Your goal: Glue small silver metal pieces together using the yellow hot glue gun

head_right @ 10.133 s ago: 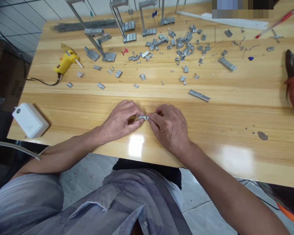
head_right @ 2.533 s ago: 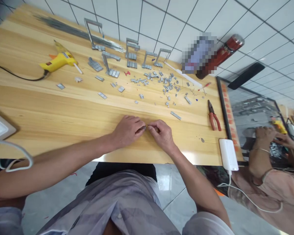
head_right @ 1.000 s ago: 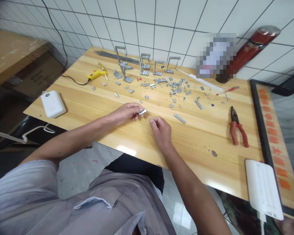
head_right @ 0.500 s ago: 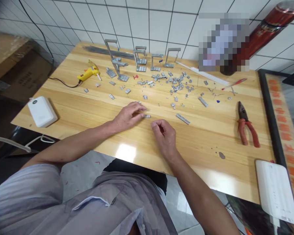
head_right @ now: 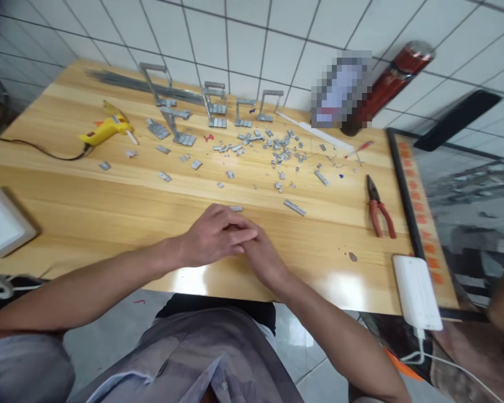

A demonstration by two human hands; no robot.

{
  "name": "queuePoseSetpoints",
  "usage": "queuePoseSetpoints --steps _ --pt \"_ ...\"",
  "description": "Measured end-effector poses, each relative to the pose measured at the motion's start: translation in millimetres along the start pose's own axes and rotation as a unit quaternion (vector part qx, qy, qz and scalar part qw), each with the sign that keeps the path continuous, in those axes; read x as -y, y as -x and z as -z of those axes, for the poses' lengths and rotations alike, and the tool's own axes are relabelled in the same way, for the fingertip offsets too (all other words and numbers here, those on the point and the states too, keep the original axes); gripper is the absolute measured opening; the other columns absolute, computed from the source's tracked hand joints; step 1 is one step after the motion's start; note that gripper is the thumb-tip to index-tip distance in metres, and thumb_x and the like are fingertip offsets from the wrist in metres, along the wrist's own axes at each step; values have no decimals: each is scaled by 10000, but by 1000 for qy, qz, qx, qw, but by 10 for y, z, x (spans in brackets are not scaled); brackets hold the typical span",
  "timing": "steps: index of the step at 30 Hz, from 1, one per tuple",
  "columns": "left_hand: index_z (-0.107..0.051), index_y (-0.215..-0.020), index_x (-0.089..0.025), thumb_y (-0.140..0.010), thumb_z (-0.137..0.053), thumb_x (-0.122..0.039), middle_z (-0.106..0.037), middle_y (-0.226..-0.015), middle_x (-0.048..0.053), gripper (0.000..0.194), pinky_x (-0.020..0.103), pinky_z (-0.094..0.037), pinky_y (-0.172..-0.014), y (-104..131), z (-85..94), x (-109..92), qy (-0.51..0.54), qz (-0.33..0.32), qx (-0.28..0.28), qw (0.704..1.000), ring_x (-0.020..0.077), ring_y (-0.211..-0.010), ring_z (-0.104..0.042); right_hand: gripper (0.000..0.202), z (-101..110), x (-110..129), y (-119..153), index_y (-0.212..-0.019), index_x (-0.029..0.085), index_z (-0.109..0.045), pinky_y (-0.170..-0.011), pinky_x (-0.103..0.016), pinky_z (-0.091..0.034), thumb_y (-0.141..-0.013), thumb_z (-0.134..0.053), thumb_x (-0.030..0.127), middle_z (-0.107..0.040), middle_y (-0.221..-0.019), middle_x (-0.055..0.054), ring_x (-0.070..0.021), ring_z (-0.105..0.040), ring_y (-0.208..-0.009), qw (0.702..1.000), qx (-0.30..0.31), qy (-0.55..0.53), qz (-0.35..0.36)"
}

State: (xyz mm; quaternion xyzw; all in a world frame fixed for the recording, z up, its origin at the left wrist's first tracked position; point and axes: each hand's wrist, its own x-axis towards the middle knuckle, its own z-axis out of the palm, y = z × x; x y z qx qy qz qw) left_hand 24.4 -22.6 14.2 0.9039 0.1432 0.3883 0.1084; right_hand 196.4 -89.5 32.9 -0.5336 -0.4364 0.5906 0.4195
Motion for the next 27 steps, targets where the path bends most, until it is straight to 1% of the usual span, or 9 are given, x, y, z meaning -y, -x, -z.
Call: queuePoseSetpoints --steps 3,6,9,11,14,17,19,23,27 --pt "-690 -1328 -273 -1136 -457 -482 -769 -1100 82 367 386 -557 -897 6 16 34 39 7 -11 999 204 -976 -694 159 7 87 -59 -951 237 -705 -744 -323 -533 -918 -657 385 -671 -842 -8 -171 -601 -779 996 86 -12 -10" --pt "-679 -1361 -247 -1150 -414 -445 -753 -1143 117 392 398 -576 -902 32 38 93 62 32 -44 997 215 -1032 -701 266 152 176 -118 -953 227 -697 -784 -328 -553 -915 -743 487 -693 -878 -10 -160 -622 -789 986 167 -25 -9" --pt "-728 -1280 -202 -1135 -481 -337 -760 -1077 116 317 356 -587 -870 36 45 144 72 97 -70 990 198 -990 -710 303 347 261 -158 -1003 222 -727 -811 -335 -568 -930 -763 514 -736 -912 -26 -161 -653 -812 983 184 1 13" --pt "-760 -1175 -184 -1103 -548 -242 -778 -986 81 232 305 -583 -836 21 42 178 96 144 -75 982 168 -907 -715 284 513 311 -196 -1044 225 -753 -807 -331 -569 -959 -732 495 -751 -906 -32 -161 -666 -810 992 112 37 53" --pt "-782 -1037 -182 -1066 -584 -180 -794 -896 39 199 251 -569 -781 -2 33 211 140 221 -65 963 138 -809 -719 176 898 375 -301 -1000 244 -774 -730 -316 -552 -959 -699 397 -723 -827 -6 -148 -632 -726 982 -60 131 125" --pt "-792 -981 -183 -1047 -595 -188 -803 -886 33 208 243 -563 -764 -10 30 214 160 269 -57 948 139 -797 -731 167 1448 403 -454 -986 245 -778 -690 -320 -528 -885 -703 356 -710 -796 8 -148 -599 -674 921 -255 234 179" --pt "-798 -980 -189 -1042 -597 -204 -809 -896 28 211 243 -564 -775 -14 32 205 164 284 -51 943 142 -807 -739 214 1817 384 -548 -967 225 -775 -687 -327 -508 -841 -709 384 -673 -738 18 -158 -582 -671 880 -345 290 153" --pt "-797 -966 -214 -1046 -605 -263 -817 -909 11 213 251 -569 -786 -38 38 191 168 308 -41 936 146 -806 -742 258 2269 247 -665 -910 191 -770 -701 -339 -501 -779 -710 404 -696 -751 -9 -179 -596 -701 852 -374 356 80" --pt "-792 -952 -224 -1045 -608 -294 -811 -900 3 218 268 -569 -794 -52 46 191 161 314 -37 935 154 -798 -734 315 2327 64 -750 -962 194 -775 -744 -367 -501 -752 -752 428 -701 -806 -27 -205 -616 -743 841 -366 393 65"
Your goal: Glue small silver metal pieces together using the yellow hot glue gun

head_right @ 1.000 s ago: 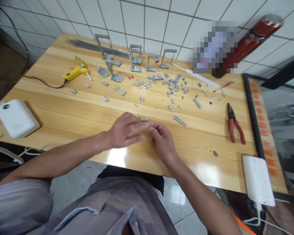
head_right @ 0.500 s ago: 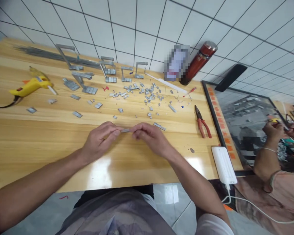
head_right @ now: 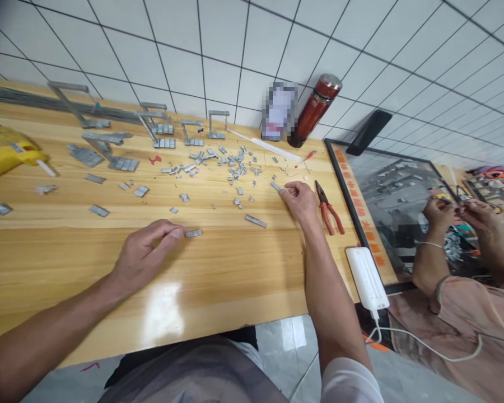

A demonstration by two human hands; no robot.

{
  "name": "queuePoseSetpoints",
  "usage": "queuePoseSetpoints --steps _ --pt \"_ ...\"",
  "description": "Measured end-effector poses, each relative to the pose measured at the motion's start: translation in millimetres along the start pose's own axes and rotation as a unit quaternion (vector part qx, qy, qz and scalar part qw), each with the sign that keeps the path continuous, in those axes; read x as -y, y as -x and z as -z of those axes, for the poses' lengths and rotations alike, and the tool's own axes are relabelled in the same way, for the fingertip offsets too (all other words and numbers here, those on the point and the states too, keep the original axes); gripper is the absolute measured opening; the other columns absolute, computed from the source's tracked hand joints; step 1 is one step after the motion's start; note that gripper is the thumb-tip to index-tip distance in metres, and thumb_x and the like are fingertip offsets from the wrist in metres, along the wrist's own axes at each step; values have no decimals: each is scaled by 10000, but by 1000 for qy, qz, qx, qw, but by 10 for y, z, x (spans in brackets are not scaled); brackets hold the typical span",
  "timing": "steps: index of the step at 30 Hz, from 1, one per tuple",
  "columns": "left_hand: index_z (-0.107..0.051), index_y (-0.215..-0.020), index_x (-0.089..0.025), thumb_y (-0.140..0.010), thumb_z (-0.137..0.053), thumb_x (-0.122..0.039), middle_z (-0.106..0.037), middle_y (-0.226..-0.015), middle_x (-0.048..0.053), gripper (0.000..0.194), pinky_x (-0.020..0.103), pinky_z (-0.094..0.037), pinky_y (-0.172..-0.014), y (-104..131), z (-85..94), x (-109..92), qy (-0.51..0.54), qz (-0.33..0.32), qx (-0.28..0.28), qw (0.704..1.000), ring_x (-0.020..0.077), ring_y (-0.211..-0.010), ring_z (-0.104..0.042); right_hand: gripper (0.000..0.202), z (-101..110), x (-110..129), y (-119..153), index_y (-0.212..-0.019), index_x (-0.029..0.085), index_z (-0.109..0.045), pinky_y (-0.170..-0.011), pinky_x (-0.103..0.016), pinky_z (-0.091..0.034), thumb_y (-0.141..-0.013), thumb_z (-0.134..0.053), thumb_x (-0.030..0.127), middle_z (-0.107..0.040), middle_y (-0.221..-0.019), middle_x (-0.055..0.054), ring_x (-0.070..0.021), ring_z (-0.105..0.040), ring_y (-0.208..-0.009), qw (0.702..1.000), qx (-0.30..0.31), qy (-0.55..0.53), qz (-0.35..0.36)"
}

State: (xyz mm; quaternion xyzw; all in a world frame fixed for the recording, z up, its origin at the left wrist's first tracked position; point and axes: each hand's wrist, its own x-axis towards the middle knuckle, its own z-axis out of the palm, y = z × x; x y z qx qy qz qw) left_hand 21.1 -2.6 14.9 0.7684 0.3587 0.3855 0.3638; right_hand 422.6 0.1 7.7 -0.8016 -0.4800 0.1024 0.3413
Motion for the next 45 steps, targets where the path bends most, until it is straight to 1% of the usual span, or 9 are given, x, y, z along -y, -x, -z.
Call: queuePoseSetpoints --steps 7,16,20,25,33,36,41,43,45 --pt "-769 -935 -199 -1041 -602 -261 -777 -897 10 207 253 -541 -783 5 25 36 -30 4 -9 1000 144 -827 -720 155 -110 -51 32 -819 225 -745 -855 -409 -500 -791 -721 375 -681 -850 -57 -234 -605 -825 999 -25 16 24" --pt "-781 -981 -227 -1056 -603 -257 -779 -914 -9 195 257 -535 -789 14 23 57 -25 2 18 1000 141 -841 -706 280 -107 -102 94 -934 206 -718 -690 -316 -490 -850 -617 454 -673 -776 -2 -167 -566 -690 993 -44 -106 -13" --pt "-766 -978 -222 -1054 -612 -260 -766 -930 0 176 270 -535 -791 25 13 87 -29 -5 -1 1000 146 -847 -700 239 -144 -92 118 -827 214 -731 -676 -324 -468 -745 -736 438 -637 -701 17 -163 -536 -656 995 -26 -98 -4" --pt "-753 -1038 -216 -1032 -640 -238 -736 -959 10 115 281 -526 -784 36 -6 134 -53 -20 -52 997 146 -841 -668 262 -159 -51 142 -871 216 -737 -692 -335 -482 -784 -713 463 -652 -729 9 -173 -549 -678 995 -38 -90 4" --pt "-735 -957 -217 -1006 -634 -237 -733 -880 31 114 333 -513 -821 -2 -47 140 -66 -40 -10 997 189 -872 -670 250 -101 -33 160 -877 222 -748 -747 -362 -502 -813 -689 456 -681 -768 -11 -193 -574 -715 998 -25 -34 37" --pt "-665 -846 -215 -964 -675 -248 -661 -836 13 123 322 -491 -792 -11 -57 100 -42 -19 -29 999 170 -810 -620 228 -109 -38 147 -886 225 -751 -780 -391 -507 -783 -698 422 -701 -814 -33 -205 -579 -717 998 -30 -8 48" --pt "-332 -630 -225 -953 -673 -333 -375 -643 -45 482 299 -351 -608 -12 -11 20 61 75 -77 992 123 -599 -392 184 -111 33 164 -862 233 -702 -789 -391 -485 -801 -650 398 -718 -877 -47 -222 -598 -769 997 -51 -3 56" --pt "-265 -608 -231 -991 -620 -410 -253 -589 -57 552 303 -261 -553 -14 14 14 90 136 -75 984 111 -544 -277 211 -107 75 200 -727 246 -608 -726 -366 -440 -822 -655 429 -629 -732 -5 -211 -557 -727 996 -77 -3 49" --pt "-266 -589 -232 -1002 -591 -465 -233 -568 -57 575 306 -234 -541 -17 25 20 106 173 -68 977 106 -531 -248 310 -113 105 240 -649 258 -510 -668 -355 -379 -873 -627 437 -488 -623 30 -187 -467 -645 995 -81 -21 49"
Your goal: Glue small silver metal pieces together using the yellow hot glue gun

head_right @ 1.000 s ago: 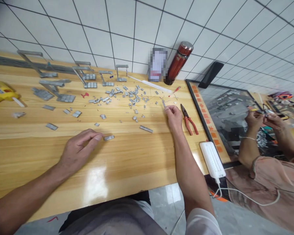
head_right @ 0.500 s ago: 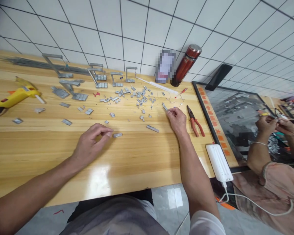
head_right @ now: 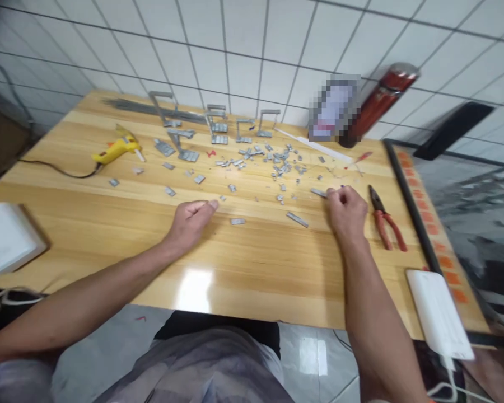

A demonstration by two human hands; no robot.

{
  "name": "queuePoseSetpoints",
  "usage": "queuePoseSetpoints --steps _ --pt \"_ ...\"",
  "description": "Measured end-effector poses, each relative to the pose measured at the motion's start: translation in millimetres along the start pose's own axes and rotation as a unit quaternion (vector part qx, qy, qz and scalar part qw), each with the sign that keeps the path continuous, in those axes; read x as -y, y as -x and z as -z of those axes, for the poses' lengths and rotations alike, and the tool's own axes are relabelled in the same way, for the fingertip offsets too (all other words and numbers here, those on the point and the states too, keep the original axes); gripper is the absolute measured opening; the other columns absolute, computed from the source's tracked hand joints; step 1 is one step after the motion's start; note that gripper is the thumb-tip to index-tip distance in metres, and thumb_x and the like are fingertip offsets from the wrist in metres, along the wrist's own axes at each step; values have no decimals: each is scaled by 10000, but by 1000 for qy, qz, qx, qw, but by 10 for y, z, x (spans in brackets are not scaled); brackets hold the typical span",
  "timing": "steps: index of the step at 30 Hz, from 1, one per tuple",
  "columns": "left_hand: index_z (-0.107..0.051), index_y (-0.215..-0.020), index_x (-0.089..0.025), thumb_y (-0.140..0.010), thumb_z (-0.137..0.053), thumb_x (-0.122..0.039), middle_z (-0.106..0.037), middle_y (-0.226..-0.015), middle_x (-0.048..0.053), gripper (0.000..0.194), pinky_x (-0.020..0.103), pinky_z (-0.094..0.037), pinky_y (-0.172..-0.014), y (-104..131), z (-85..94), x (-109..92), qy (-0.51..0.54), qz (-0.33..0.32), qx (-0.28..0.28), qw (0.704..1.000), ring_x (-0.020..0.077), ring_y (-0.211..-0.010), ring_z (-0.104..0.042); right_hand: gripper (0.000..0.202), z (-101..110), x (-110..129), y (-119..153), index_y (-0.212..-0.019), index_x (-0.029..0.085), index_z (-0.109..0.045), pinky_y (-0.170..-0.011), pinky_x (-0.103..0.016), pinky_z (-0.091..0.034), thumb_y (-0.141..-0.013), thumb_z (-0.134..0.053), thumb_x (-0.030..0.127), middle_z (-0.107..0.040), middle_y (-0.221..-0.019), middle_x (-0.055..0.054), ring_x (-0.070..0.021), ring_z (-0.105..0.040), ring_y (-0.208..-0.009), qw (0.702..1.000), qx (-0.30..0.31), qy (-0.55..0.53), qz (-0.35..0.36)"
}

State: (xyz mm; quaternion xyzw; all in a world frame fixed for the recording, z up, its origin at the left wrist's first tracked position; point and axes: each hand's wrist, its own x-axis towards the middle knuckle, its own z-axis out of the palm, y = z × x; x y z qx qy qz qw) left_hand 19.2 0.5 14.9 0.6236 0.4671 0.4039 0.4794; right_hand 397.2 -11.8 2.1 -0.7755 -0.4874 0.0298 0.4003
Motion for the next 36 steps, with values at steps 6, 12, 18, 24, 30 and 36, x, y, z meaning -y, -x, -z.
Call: queuePoseSetpoints --steps 6,12,18,24,30,36 --pt "-721 -1003 -182 -1032 -516 -405 -590 -716 -18 304 283 -420 -660 -3 -29 35 -48 -69 66 994 140 -658 -516 325 -84 12 64 -679 261 -588 -684 -398 -364 -936 -642 452 -501 -625 4 -202 -450 -624 998 47 -18 37" --pt "-693 -971 -191 -1049 -464 -360 -646 -785 0 296 282 -453 -713 13 8 31 -60 -69 60 994 154 -716 -565 151 -118 122 60 -831 262 -698 -804 -426 -493 -813 -548 263 -723 -793 -43 -251 -651 -762 996 3 -86 34" --pt "-640 -838 -198 -998 -478 -360 -577 -698 -20 279 282 -413 -665 12 16 4 -88 -80 71 990 153 -663 -508 157 -118 100 73 -695 265 -657 -688 -374 -448 -748 -522 204 -596 -634 -2 -209 -540 -628 997 26 -66 40" --pt "-487 -660 -209 -1010 -504 -447 -398 -602 -47 424 279 -319 -584 41 -6 -14 -95 -83 89 988 122 -580 -400 160 -113 46 76 -703 269 -648 -670 -370 -421 -766 -507 230 -518 -577 19 -201 -489 -595 996 56 -66 31" --pt "-527 -678 -197 -1024 -537 -443 -383 -588 -54 424 274 -299 -574 35 -15 31 -109 -101 98 984 113 -571 -369 196 -68 77 47 -701 248 -669 -635 -360 -382 -815 -509 257 -507 -552 28 -193 -489 -591 995 37 -90 17" --pt "-541 -676 -196 -1016 -600 -413 -426 -588 -54 407 274 -313 -577 26 -37 61 -125 -133 76 980 114 -567 -399 325 -100 48 38 -624 250 -531 -623 -345 -325 -854 -684 422 -413 -575 65 -153 -393 -579 997 14 -78 -19"
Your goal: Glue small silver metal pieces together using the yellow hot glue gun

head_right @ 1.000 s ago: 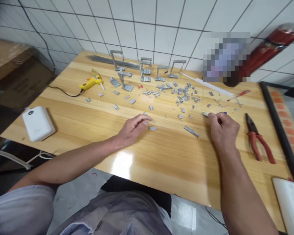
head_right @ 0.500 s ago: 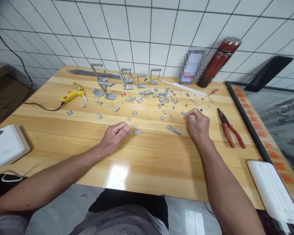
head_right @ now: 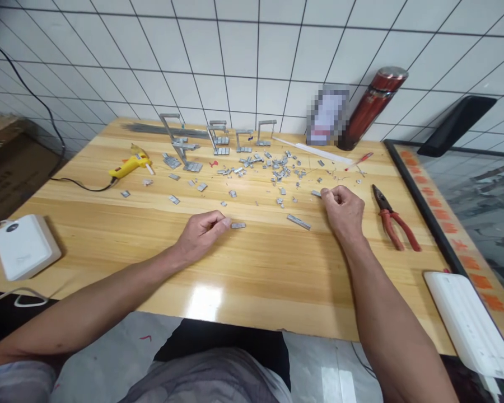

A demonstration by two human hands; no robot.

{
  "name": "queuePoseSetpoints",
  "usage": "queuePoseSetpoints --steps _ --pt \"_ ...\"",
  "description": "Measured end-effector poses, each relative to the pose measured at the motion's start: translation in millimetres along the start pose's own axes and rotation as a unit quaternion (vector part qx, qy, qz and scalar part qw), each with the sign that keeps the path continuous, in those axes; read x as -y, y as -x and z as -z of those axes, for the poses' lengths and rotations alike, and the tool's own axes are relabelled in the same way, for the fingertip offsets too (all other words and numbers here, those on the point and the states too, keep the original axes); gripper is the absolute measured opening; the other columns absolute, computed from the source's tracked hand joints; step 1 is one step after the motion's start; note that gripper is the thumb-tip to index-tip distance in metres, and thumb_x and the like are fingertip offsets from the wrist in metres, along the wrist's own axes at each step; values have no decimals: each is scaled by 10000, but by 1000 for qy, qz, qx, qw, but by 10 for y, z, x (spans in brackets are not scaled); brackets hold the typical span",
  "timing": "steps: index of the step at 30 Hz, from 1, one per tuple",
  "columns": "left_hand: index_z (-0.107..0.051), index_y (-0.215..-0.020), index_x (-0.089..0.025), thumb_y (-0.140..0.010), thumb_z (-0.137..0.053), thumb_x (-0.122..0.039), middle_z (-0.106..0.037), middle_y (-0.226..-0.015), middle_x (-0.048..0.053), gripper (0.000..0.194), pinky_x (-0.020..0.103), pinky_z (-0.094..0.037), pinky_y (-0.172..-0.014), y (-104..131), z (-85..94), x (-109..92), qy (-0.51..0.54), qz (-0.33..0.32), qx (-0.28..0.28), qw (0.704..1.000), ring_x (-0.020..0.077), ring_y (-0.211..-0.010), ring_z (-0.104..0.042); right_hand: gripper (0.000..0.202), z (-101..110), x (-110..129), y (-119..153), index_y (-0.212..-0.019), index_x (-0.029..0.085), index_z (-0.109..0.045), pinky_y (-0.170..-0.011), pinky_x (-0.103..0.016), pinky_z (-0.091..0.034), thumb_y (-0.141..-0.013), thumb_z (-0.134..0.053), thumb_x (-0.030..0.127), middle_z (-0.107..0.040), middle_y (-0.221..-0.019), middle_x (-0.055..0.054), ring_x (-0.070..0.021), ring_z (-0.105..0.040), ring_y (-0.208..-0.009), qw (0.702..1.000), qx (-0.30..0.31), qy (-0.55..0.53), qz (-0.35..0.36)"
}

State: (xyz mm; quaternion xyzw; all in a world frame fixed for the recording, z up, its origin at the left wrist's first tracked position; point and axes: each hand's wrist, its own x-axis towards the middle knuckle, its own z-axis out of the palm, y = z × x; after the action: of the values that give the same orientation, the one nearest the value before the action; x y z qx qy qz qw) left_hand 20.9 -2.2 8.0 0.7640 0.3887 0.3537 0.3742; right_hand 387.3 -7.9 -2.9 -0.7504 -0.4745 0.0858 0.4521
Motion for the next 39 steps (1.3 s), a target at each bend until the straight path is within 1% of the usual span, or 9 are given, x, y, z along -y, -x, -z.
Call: queuePoseSetpoints --steps 3,7,10,13,20,26,31,35,39 --pt "-612 -748 -196 -1002 -657 -342 -579 -683 -19 296 289 -403 -658 -16 -18 29 -46 -60 -23 997 137 -647 -516 300 -26 -41 -8 -642 250 -562 -647 -344 -351 -846 -695 425 -453 -594 62 -158 -425 -604 1000 0 7 2" --pt "-717 -988 -187 -982 -728 -339 -716 -932 69 153 359 -491 -836 -17 -37 96 -143 -131 -20 981 216 -901 -646 316 -43 -53 -7 -628 255 -565 -663 -350 -371 -841 -693 449 -470 -590 56 -162 -433 -605 1000 6 15 6" --pt "-743 -1107 -177 -950 -757 -334 -721 -1039 102 222 413 -495 -893 -3 -46 151 -218 -128 7 967 268 -1007 -655 331 -45 -32 2 -617 257 -555 -658 -349 -356 -839 -691 461 -463 -587 55 -161 -422 -602 1000 11 16 12" --pt "-757 -1069 -183 -955 -732 -284 -731 -1045 97 154 418 -482 -885 -2 -55 197 -253 -120 39 959 274 -1005 -653 330 -42 -3 10 -612 254 -556 -649 -343 -345 -828 -697 459 -457 -588 54 -155 -415 -600 1000 13 14 8" --pt "-744 -981 -172 -952 -678 -184 -733 -948 78 72 397 -479 -866 -41 -79 227 -231 -107 45 966 240 -915 -658 296 -18 54 14 -647 230 -617 -664 -346 -358 -819 -688 460 -514 -591 37 -152 -451 -621 999 19 38 -10" --pt "-705 -1024 -204 -982 -676 -237 -733 -936 49 61 379 -506 -901 -37 -95 205 -217 -94 66 969 215 -920 -669 306 -8 127 6 -680 218 -666 -689 -351 -377 -719 -667 521 -552 -590 34 -163 -473 -620 996 19 65 -51" --pt "-666 -1087 -209 -974 -693 -297 -742 -958 48 145 384 -519 -896 -44 -99 186 -207 -100 50 972 220 -929 -678 295 -7 181 7 -687 223 -672 -703 -364 -386 -690 -659 518 -563 -590 28 -175 -493 -626 995 13 77 -69" --pt "-697 -1027 -200 -996 -657 -285 -751 -970 69 99 390 -518 -913 -146 110 137 -251 -86 -9 964 233 -967 -691 292 3 192 -5 -681 222 -675 -710 -367 -390 -689 -653 513 -560 -582 27 -179 -498 -629 994 14 83 -72" --pt "-730 -1032 -181 -972 -663 -257 -762 -1024 101 118 418 -517 -965 -328 543 55 -353 -10 -76 933 270 -1017 -688 299 17 186 -19 -685 221 -671 -705 -361 -388 -687 -653 519 -562 -592 27 -180 -498 -635 995 9 75 -66"
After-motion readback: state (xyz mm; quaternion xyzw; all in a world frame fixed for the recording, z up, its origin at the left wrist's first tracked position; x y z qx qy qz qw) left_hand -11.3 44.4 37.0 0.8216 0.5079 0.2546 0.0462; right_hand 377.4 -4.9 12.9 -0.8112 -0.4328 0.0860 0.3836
